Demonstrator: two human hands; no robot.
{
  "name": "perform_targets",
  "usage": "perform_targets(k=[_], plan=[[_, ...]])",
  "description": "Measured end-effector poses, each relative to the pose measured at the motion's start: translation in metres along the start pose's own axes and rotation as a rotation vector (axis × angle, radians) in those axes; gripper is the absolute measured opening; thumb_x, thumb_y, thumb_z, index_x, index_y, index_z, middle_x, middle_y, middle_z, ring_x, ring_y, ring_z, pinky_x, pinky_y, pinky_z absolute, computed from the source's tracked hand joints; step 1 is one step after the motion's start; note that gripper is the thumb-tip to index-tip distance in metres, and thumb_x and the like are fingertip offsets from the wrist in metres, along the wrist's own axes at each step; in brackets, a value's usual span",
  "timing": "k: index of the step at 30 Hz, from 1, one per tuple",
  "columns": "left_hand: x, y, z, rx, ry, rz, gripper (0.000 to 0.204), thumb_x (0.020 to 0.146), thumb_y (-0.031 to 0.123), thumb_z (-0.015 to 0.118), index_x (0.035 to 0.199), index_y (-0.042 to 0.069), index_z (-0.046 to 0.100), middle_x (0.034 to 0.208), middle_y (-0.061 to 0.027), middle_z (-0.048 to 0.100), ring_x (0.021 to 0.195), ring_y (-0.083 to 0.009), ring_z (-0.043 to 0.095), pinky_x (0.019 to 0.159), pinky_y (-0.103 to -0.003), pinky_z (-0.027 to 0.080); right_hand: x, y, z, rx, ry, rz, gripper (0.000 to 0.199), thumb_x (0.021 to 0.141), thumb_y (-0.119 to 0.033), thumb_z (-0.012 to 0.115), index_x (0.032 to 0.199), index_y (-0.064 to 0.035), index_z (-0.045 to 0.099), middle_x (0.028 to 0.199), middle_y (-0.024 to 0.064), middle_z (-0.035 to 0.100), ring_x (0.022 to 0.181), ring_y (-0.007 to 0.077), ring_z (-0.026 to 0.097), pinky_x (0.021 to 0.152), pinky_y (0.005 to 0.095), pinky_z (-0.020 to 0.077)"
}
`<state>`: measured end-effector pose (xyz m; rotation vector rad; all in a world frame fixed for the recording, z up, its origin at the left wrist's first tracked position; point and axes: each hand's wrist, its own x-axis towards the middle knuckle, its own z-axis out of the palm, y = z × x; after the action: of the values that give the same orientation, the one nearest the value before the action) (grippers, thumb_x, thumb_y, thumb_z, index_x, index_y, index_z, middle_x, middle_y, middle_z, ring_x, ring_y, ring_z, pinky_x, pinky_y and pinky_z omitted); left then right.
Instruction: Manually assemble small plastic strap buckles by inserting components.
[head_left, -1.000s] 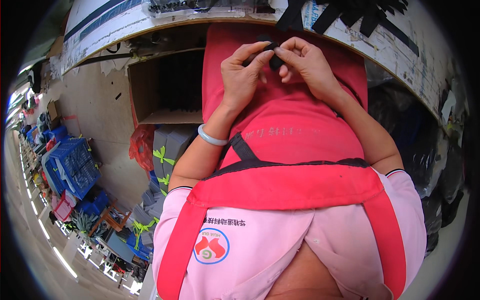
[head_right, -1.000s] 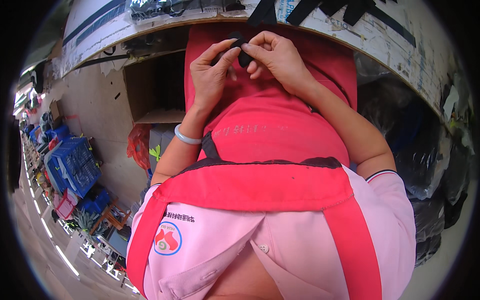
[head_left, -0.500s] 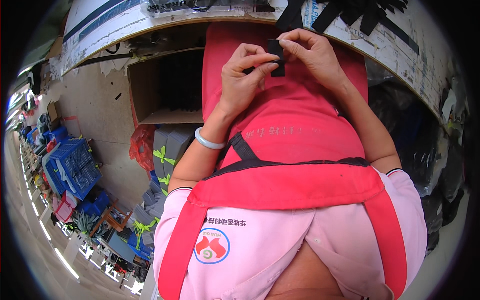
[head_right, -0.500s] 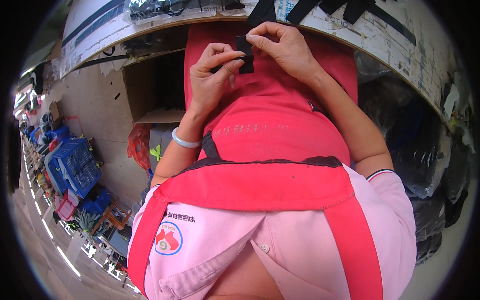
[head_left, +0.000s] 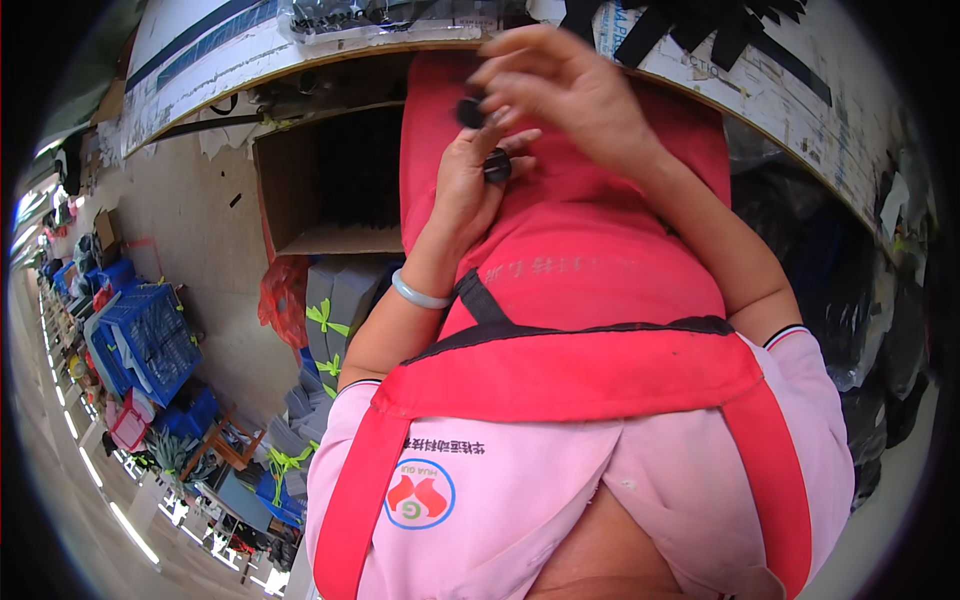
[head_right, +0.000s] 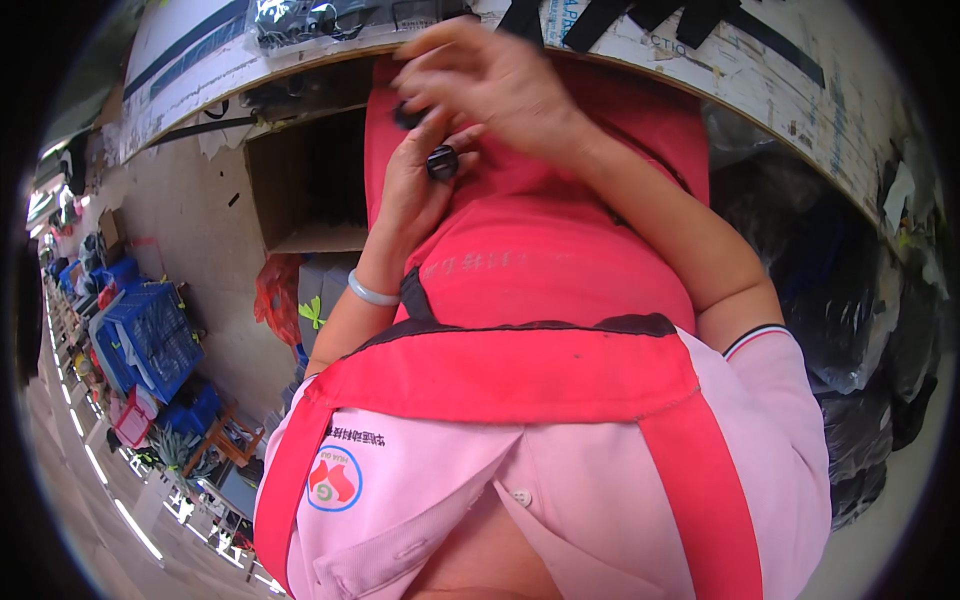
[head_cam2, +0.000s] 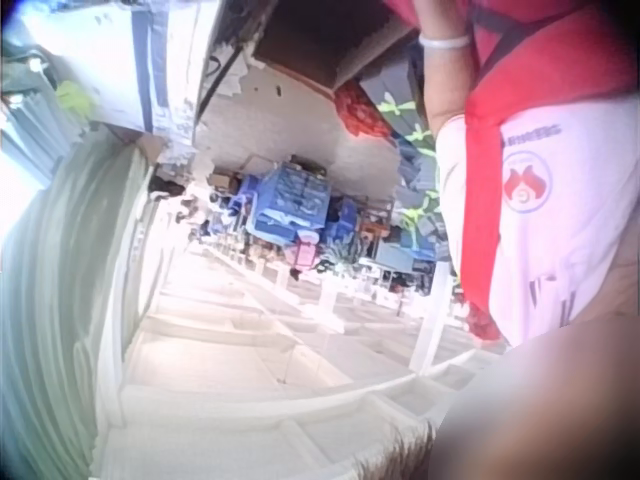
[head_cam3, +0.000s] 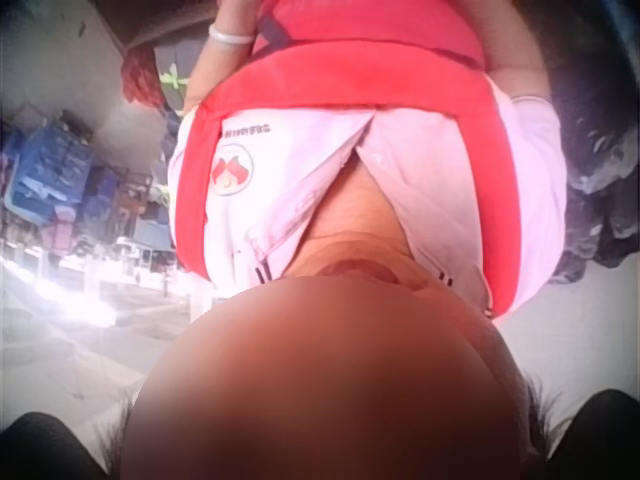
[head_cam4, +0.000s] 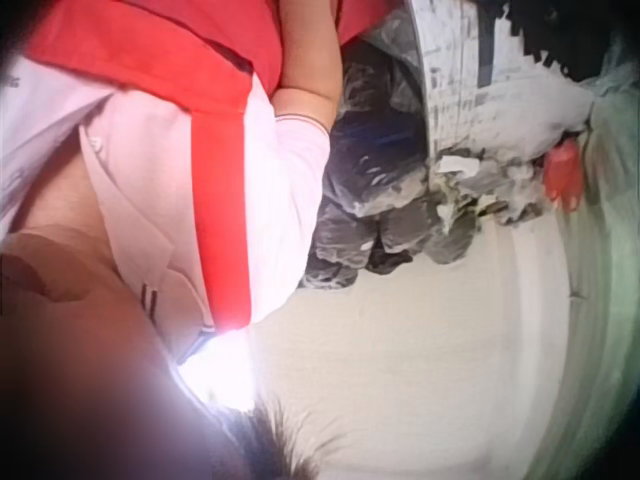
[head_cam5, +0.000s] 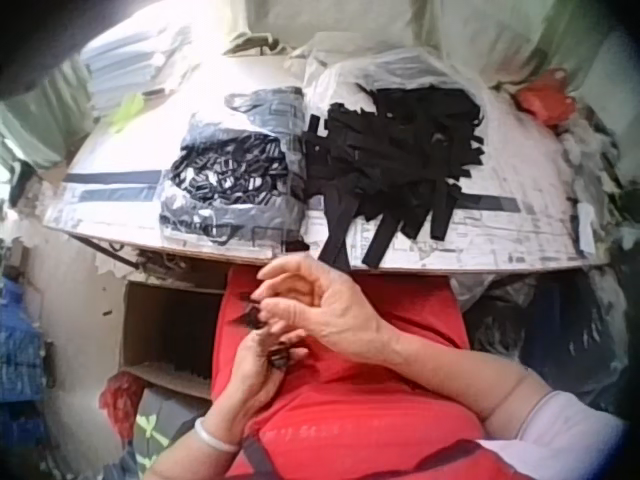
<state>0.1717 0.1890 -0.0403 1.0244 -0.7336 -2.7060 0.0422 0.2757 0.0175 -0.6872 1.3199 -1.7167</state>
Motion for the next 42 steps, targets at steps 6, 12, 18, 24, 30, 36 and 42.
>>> perform_targets(k=[6, 12, 18, 24, 30, 36, 42], plan=[[0.01, 0.003, -0.01, -0.093, -0.197, -0.025, 0.025, 0.085, -0.004, 0.05, 0.109, 0.0, 0.054, 0.116, -0.012, 0.055, 0.116, -0.0297, 0.054, 0.102, -0.042, 0.046, 0.001, 0.011, -0.014, -0.745, -0.085, -0.334, 0.024, 0.085, -0.013, 0.065, 0.108, -0.0084, 0.064, 0.107, 0.0073, 0.063, 0.103, 0.0242, 0.06, 0.09, 0.0351, 0.0482], [0.007, 0.003, -0.014, -0.031, -0.273, -0.034, 0.034, 0.081, -0.015, 0.045, 0.112, -0.005, 0.053, 0.114, -0.0157, 0.056, 0.119, -0.0319, 0.053, 0.105, -0.041, 0.044, 0.004, 0.026, -0.068, -1.425, 0.276, -0.562, 0.024, 0.079, -0.007, 0.068, 0.103, -0.0116, 0.069, 0.107, 0.0035, 0.063, 0.104, 0.0234, 0.056, 0.091, 0.0345, 0.0438], [0.009, 0.002, -0.006, 0.221, -0.234, 0.089, 0.021, 0.099, 0.012, 0.05, 0.112, -0.003, 0.056, 0.109, -0.0157, 0.061, 0.102, -0.0294, 0.064, 0.09, -0.036, 0.055, 0.008, -0.023, -0.034, -1.214, 0.274, -0.859, 0.017, 0.077, 0.0, 0.071, 0.092, -0.0057, 0.067, 0.089, 0.0061, 0.062, 0.079, 0.0225, 0.058, 0.068, 0.0323, 0.0448], [0.004, 0.007, -0.004, 0.346, -0.171, 0.085, 0.02, 0.097, 0.015, 0.055, 0.106, -0.003, 0.057, 0.09, -0.0139, 0.066, 0.086, -0.0256, 0.069, 0.07, -0.032, 0.06, -0.013, -0.029, -0.026, -0.903, 0.099, -0.653, 0.015, 0.088, -0.006, 0.061, 0.102, -0.0079, 0.068, 0.095, 0.0084, 0.067, 0.086, 0.0228, 0.065, 0.074, 0.0303, 0.0523], [0.015, 0.0, -0.005, 0.349, -0.127, 0.36, 0.014, 0.092, 0.009, 0.062, 0.098, -0.003, 0.059, 0.09, -0.0118, 0.066, 0.079, -0.0225, 0.069, 0.069, -0.032, 0.06, -0.022, 0.003, -0.03, -0.635, -0.01, -0.236, 0.018, 0.092, -0.009, 0.06, 0.108, -0.0009, 0.064, 0.092, 0.0061, 0.067, 0.082, 0.0082, 0.061, 0.073, 0.0224, 0.05], [0.014, 0.002, -0.006, 0.388, -0.091, 0.356, 0.008, 0.089, 0.004, 0.064, 0.094, -0.003, 0.063, 0.085, -0.0081, 0.068, 0.072, -0.015, 0.068, 0.066, -0.026, 0.057, -0.021, 0.009, -0.029, -0.324, -0.022, 0.349, 0.02, 0.093, -0.02, 0.06, 0.096, -0.0004, 0.061, 0.071, 0.0034, 0.063, 0.058, 0.0063, 0.057, 0.05, 0.0199, 0.0466], [0.009, -0.001, -0.002, 0.607, -0.088, 0.396, 0.011, 0.089, 0.005, 0.063, 0.096, -0.003, 0.067, 0.077, -0.0043, 0.068, 0.065, -0.009, 0.063, 0.059, -0.021, 0.05, -0.022, 0.018, -0.027, -0.195, 0.033, 0.455, 0.019, 0.092, -0.021, 0.06, 0.09, -0.0023, 0.06, 0.066, 0.003, 0.061, 0.049, 0.0073, 0.054, 0.043, 0.0205, 0.0456]])
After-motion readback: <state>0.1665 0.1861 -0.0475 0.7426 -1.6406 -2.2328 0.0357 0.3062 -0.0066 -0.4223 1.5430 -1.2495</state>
